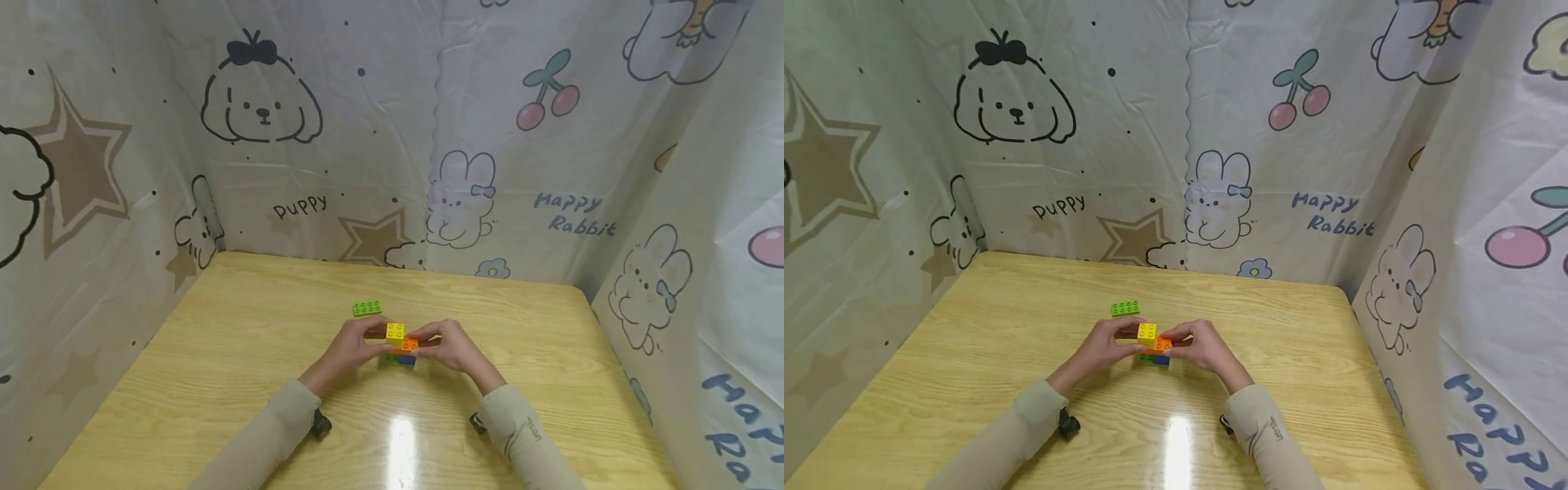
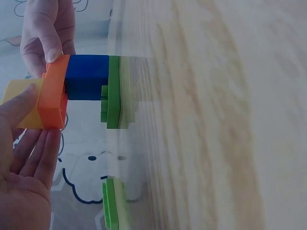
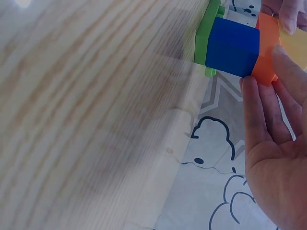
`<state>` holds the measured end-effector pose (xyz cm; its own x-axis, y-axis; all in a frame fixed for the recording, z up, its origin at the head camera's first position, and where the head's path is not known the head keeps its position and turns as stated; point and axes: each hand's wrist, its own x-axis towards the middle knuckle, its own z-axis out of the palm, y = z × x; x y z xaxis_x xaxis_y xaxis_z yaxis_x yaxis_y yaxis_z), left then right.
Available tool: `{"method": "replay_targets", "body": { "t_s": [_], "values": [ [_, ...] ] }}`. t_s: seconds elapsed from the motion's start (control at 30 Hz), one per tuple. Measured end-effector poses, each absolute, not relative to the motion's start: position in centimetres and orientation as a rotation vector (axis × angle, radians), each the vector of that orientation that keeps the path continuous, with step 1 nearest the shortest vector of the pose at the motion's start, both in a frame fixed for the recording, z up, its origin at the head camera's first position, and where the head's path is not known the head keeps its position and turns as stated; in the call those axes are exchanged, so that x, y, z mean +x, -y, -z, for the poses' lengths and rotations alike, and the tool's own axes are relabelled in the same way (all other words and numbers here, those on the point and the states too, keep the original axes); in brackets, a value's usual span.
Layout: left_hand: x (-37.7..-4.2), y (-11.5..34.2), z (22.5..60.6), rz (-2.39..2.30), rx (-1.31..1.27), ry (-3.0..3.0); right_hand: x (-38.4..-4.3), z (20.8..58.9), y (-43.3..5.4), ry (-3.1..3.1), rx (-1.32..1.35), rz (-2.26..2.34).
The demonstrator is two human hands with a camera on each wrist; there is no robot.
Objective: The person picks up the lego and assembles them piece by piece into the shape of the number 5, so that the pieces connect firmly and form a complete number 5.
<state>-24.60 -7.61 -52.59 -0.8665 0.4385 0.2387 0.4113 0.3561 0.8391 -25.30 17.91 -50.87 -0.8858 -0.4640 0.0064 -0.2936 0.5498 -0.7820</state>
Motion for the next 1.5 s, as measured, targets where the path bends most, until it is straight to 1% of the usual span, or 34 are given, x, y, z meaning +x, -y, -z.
{"method": "replay_targets", "body": {
  "t_s": [0.93,1.5],
  "values": [
    [-24.8,7.59,53.24,-1.582,0.779,-2.585,-25.11,50.75,-17.67,-2.588,-0.611,1.252],
    [-24.38,7.48,53.0,-1.552,0.773,-2.607,-24.93,50.75,-17.69,-2.593,-0.623,1.249]
  ]
}}
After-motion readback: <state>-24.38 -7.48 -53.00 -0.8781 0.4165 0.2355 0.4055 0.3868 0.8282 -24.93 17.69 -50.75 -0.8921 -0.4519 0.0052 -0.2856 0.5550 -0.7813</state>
